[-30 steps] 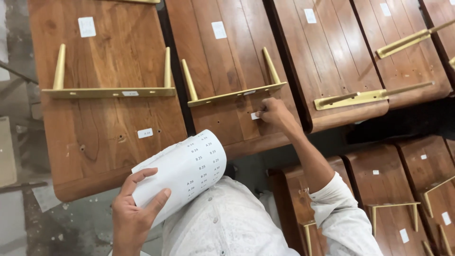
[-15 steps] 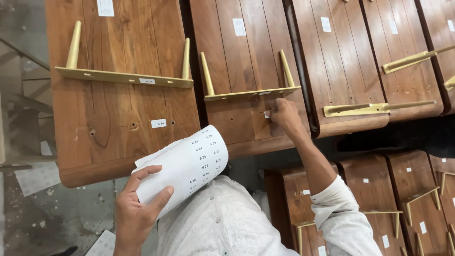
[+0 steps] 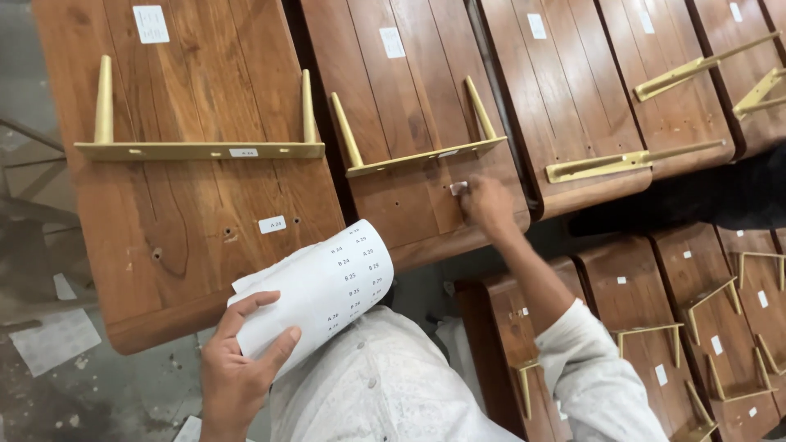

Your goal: The person walks along rows of upside-down wooden furniture tops fitted with brass leg brackets, holding a printed list of item codes. They peel small white labels and press each label onto the wood surface of the matching piece, working through the pieces one at a time.

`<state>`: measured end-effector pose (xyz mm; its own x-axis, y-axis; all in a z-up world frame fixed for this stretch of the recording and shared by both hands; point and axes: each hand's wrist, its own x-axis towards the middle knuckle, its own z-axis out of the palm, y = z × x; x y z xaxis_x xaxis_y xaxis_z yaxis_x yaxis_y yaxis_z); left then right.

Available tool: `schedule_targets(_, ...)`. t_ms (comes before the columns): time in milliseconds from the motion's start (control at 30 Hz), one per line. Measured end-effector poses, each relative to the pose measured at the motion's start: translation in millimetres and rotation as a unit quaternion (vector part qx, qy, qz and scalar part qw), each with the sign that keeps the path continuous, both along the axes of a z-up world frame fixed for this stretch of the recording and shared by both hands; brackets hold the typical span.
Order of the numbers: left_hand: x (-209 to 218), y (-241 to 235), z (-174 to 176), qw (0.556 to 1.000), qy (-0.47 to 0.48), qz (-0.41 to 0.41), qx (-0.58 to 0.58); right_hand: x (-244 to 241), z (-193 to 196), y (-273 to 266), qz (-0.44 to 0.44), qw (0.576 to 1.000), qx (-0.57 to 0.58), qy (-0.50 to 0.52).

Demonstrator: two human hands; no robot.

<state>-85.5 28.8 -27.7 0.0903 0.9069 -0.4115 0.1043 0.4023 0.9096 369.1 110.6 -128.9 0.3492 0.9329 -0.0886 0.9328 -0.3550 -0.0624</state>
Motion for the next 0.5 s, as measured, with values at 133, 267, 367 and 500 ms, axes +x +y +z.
schedule_targets(133,-5.8,6.9,-3.8,0.999,-0.02,-0.017,0.022,0.6,0.6,3.6,-0.034,0.999,0.03,-0.003)
schedule_targets(267,-13.1,12.9,1.0,0.999,-0.036,-0.026,-0.003,17.9,-33.3,7.0,0.039,0.997,-0.006,-0.062)
schedule_targets(367,-16.6,14.7,5.2,0.998,-0.034,-0.045,-0.032,54.0,-80.3,7.0,0.136,0.973,-0.046,-0.179)
schedule_targets(500,-24.6,14.4,-14.2,0.996,-0.032,-0.087,-0.004,-9.6,-9.4,6.6,-0.016,0.987,0.009,-0.157)
